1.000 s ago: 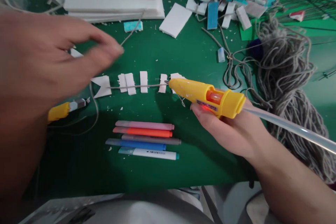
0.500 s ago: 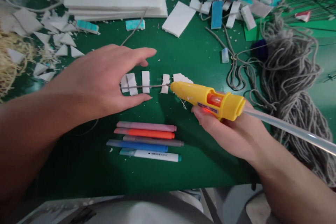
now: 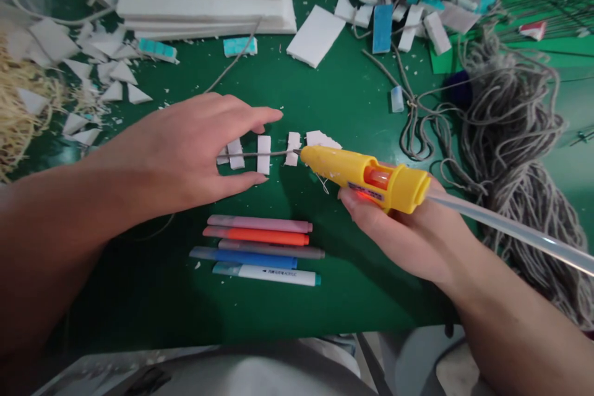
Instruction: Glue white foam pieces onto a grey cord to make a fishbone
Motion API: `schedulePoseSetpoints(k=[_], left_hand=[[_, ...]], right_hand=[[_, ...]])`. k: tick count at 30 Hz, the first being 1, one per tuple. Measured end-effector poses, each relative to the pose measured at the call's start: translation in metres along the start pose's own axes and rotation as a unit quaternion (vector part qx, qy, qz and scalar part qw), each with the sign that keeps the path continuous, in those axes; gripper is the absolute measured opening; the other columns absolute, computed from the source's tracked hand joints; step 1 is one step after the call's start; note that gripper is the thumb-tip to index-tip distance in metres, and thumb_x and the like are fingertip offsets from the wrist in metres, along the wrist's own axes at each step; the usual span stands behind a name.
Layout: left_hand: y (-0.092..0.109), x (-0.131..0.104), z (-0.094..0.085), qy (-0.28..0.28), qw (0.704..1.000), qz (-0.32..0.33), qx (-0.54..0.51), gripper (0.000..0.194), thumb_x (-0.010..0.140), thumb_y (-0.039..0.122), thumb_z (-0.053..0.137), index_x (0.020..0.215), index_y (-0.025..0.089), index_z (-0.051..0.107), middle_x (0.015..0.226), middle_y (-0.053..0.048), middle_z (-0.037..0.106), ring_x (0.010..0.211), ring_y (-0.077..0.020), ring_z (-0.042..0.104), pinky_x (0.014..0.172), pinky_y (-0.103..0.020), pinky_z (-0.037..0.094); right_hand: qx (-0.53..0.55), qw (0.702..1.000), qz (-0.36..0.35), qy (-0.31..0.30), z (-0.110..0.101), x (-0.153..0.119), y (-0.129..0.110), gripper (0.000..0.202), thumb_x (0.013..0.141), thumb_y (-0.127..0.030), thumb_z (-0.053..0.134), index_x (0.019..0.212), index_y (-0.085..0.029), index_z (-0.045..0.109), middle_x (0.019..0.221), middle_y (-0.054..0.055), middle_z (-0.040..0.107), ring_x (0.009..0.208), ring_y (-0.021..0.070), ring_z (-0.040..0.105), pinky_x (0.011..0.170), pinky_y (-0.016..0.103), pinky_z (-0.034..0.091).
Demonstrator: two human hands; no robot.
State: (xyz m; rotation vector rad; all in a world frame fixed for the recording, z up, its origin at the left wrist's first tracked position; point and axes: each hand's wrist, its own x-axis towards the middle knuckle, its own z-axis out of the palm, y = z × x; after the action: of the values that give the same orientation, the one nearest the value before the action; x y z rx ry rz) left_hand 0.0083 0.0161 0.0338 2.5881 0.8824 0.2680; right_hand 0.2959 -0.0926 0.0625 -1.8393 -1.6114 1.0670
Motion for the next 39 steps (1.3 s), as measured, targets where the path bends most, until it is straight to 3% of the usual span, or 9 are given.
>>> schedulePoseSetpoints(k=[5, 9, 13, 17, 25, 30, 34, 39], left_hand=[[0.009, 0.005, 0.001, 0.001, 0.999, -0.004, 0.037, 0.064, 0.101, 0.033, 0.071, 0.163, 0.02, 0.064, 0.14, -0.015, 0.078, 0.127, -0.0387, 0.076, 0.107, -0.052, 0.066], [0.009, 0.009, 0.01, 0.035, 0.999, 0.015, -0.002, 0.072, 0.099, 0.037, 0.079, 0.167, 0.021, 0.059, 0.148, -0.014, 0.078, 0.136, -0.0387, 0.075, 0.116, -0.054, 0.064], [0.011, 0.015, 0.02, 0.056, 0.997, 0.026, -0.039, 0.071, 0.104, 0.03, 0.073, 0.171, 0.021, 0.053, 0.158, -0.013, 0.075, 0.146, -0.0361, 0.072, 0.122, -0.054, 0.062], [0.015, 0.02, 0.026, 0.052, 0.997, 0.017, -0.051, 0.068, 0.101, 0.03, 0.073, 0.167, 0.032, 0.056, 0.151, -0.007, 0.079, 0.138, -0.0357, 0.077, 0.117, -0.056, 0.064], [0.014, 0.019, 0.026, 0.045, 0.998, 0.02, -0.028, 0.064, 0.103, 0.032, 0.068, 0.166, 0.029, 0.058, 0.134, -0.008, 0.082, 0.127, -0.0365, 0.08, 0.114, -0.057, 0.063], [0.009, 0.012, 0.023, 0.07, 0.997, 0.021, -0.026, 0.045, 0.104, 0.037, 0.07, 0.147, 0.026, 0.071, 0.138, -0.01, 0.082, 0.132, -0.0348, 0.077, 0.115, -0.053, 0.062], [0.006, 0.011, 0.024, 0.087, 0.995, 0.03, -0.028, 0.022, 0.106, 0.033, 0.062, 0.12, 0.024, 0.076, 0.13, -0.011, 0.084, 0.12, -0.0317, 0.079, 0.106, -0.05, 0.063], [0.006, 0.015, 0.025, 0.071, 0.997, 0.031, -0.017, 0.018, 0.105, 0.028, 0.057, 0.101, 0.025, 0.074, 0.115, -0.01, 0.085, 0.115, -0.032, 0.081, 0.102, -0.051, 0.062]], right_hand=[[-0.004, 1.0, 0.001, -0.005, 0.001, 0.002, 0.0, 0.068, 0.086, -0.097, 0.072, 0.07, -0.03, 0.072, 0.052, 0.003, 0.066, 0.042, 0.019, 0.057, 0.036, 0.032, 0.043], [-0.011, 1.0, 0.002, 0.0, -0.002, 0.002, -0.002, 0.064, 0.086, -0.093, 0.072, 0.073, -0.03, 0.074, 0.05, 0.003, 0.066, 0.041, 0.019, 0.057, 0.036, 0.032, 0.043], [-0.012, 1.0, 0.017, 0.016, -0.001, 0.001, -0.005, 0.078, 0.079, -0.104, 0.069, 0.07, -0.027, 0.073, 0.051, 0.006, 0.067, 0.041, 0.0204, 0.059, 0.035, 0.033, 0.045], [-0.002, 0.999, 0.034, 0.03, 0.002, 0.003, -0.008, 0.089, 0.069, -0.114, 0.067, 0.066, -0.025, 0.073, 0.054, 0.008, 0.069, 0.042, 0.0204, 0.061, 0.036, 0.034, 0.049], [0.014, 1.0, 0.023, 0.006, 0.002, 0.0, -0.004, 0.072, 0.08, -0.099, 0.076, 0.063, -0.029, 0.068, 0.051, 0.005, 0.066, 0.042, 0.0184, 0.058, 0.035, 0.031, 0.046], [0.019, 0.999, 0.031, 0.014, 0.003, 0.001, -0.005, 0.076, 0.075, -0.102, 0.077, 0.065, -0.027, 0.071, 0.054, 0.006, 0.069, 0.043, 0.0197, 0.06, 0.036, 0.032, 0.047], [-0.001, 0.999, 0.027, 0.017, 0.005, 0.002, -0.008, 0.085, 0.073, -0.109, 0.072, 0.064, -0.025, 0.072, 0.054, 0.007, 0.07, 0.043, 0.0192, 0.061, 0.036, 0.031, 0.047], [0.012, 0.999, 0.047, 0.019, 0.005, 0.001, -0.008, 0.085, 0.069, -0.109, 0.074, 0.065, -0.024, 0.073, 0.055, 0.008, 0.07, 0.044, 0.0185, 0.06, 0.037, 0.03, 0.046]])
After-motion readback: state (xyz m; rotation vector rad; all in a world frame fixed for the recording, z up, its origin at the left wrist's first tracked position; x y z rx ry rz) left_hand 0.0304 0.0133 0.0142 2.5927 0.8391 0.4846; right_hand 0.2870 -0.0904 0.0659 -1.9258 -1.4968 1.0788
